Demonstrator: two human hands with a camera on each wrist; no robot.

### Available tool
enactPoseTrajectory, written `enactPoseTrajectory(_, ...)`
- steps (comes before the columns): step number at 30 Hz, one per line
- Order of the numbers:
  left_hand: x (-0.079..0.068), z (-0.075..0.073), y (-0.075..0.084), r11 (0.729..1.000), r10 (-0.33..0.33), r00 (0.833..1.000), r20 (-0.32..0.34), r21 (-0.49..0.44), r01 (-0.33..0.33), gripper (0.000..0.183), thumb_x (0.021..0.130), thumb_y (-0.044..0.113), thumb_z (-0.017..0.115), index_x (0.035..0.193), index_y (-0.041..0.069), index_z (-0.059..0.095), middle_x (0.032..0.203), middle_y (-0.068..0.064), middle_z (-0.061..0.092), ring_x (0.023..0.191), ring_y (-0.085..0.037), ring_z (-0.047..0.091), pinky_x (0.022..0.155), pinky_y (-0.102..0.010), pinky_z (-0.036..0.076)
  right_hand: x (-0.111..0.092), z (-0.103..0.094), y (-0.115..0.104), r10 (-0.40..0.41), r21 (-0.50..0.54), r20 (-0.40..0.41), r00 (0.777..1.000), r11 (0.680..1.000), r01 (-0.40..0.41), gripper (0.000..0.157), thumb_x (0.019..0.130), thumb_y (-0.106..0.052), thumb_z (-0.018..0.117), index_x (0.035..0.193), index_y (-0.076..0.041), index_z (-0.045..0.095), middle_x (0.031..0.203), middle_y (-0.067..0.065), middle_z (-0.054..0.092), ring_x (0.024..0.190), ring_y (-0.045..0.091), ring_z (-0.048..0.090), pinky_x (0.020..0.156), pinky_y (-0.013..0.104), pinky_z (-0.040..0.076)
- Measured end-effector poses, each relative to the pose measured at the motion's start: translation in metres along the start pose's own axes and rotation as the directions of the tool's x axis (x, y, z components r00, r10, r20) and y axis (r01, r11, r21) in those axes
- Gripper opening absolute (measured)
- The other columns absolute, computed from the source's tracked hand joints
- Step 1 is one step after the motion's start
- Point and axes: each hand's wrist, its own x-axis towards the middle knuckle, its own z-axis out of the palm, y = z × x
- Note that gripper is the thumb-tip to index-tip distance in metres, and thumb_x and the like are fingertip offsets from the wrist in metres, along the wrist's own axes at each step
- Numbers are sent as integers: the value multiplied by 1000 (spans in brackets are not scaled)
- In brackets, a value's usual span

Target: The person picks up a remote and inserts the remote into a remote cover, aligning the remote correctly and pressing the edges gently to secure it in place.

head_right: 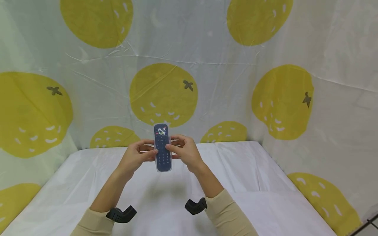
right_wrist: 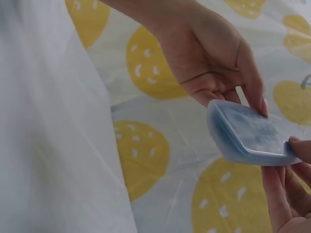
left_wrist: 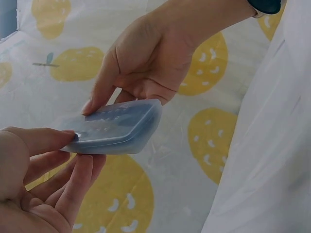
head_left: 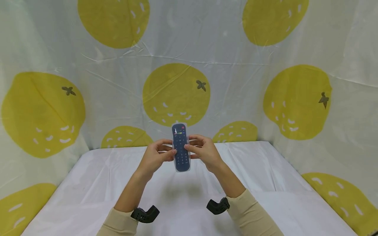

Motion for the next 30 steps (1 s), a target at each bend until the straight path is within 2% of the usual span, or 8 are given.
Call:
enactPoseTrajectory(8,5,3,-3,1000,7,1000,9,10,-7,36,94,9,78,126,-2,67,102,-17,70,89,-31,73,80,-40,62,0,-4,2,3,11,4,1000,1000,-3,41,96,-4,74,133,5,61,108,17,67,94,26,70,80,47,61)
enactPoseTrajectory(15,11,8,-7,999,-15,1000,10,28,15,34,94,9,77,125,-1,68,102,-17,70,88,-30,73,79,-41,62,4,-11,6,47,-2,4,999,999,-47,39,97,-3,72,133,4,61,110,18,67,96,27,71,80,47,61)
enactPoseTrajectory(26,31,26,-27,997,-69,998,-2,18,69,31,92,8,78,119,-4,70,97,-17,72,81,-28,73,77,-40,62,14,-33,25,132,2,19,991,991,-132,41,100,-6,69,138,5,59,113,18,69,99,29,72,86,49,59)
enactPoseTrajectory(30,41,35,-36,995,-101,995,-6,19,101,31,92,7,78,118,-4,70,94,-16,73,78,-25,73,75,-39,62,20,-42,36,159,1,-10,987,987,-159,40,100,-6,69,138,5,60,112,19,69,97,28,72,85,47,60)
